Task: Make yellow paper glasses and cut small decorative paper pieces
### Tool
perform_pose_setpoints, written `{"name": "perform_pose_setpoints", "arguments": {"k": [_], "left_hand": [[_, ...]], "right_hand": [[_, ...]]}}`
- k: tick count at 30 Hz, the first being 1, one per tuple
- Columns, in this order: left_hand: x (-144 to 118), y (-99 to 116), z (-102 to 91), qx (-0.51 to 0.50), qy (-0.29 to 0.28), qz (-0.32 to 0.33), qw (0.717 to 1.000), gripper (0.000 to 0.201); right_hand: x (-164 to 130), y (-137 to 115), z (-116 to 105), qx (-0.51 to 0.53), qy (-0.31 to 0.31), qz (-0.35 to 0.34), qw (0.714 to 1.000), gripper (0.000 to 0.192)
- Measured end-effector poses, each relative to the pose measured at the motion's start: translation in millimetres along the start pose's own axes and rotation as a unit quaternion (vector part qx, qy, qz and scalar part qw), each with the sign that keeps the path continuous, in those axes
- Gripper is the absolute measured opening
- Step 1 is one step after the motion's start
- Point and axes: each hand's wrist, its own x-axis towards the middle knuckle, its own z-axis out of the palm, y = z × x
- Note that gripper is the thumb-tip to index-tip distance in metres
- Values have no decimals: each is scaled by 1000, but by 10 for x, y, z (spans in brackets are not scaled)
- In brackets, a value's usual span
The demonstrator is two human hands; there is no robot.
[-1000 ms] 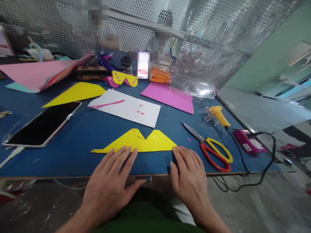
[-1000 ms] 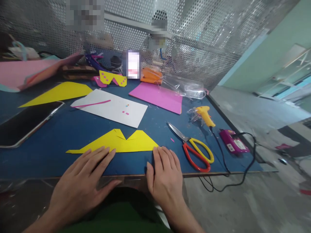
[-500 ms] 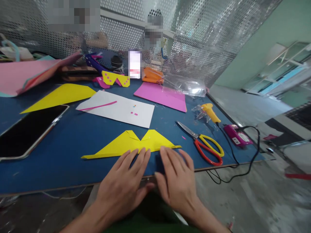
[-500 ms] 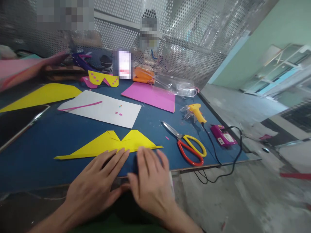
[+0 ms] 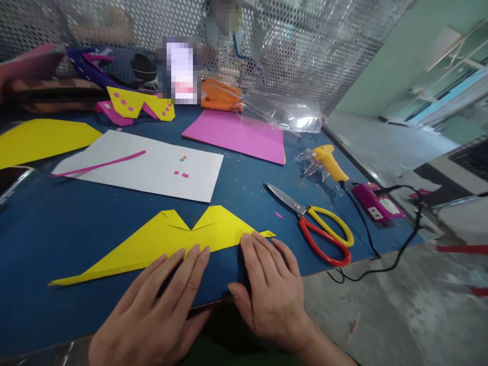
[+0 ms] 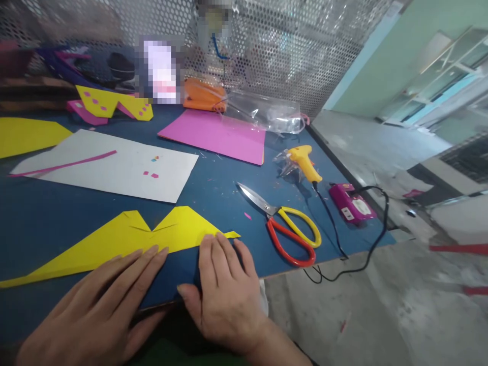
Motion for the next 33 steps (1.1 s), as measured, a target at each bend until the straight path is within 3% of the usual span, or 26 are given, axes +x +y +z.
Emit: {"name": "perform_pose_setpoints", "arguments": {"k": [6, 11, 17, 21, 23, 26, 33], "left_hand": [[15, 38, -15, 0, -15, -12, 1000, 59], [82, 140, -75, -61, -51, -104, 991, 50], [134, 218, -192, -87, -118, -130, 981, 61], [96, 227, -208, -89, -144, -119, 978, 65], [60, 235, -187, -85, -139, -108, 981, 66], [-6, 240, -144, -90, -99, -103, 986, 66], [-251, 99, -259, -69, -23, -188, 980, 65]], "right_hand": [[-81, 173, -37, -9, 6, 32, 999, 53], [-137, 251, -22, -30, 17, 24, 999, 51], [-182, 175, -53, -48, 57, 7, 997, 54], [-134, -44, 27, 24, 33, -95, 995, 57], [-93, -161, 85, 53, 28, -135, 989, 56], [-54, -267, 144, 46, 49, -122, 990, 54], [-70, -264, 135, 40, 41, -104, 993, 51]]}}
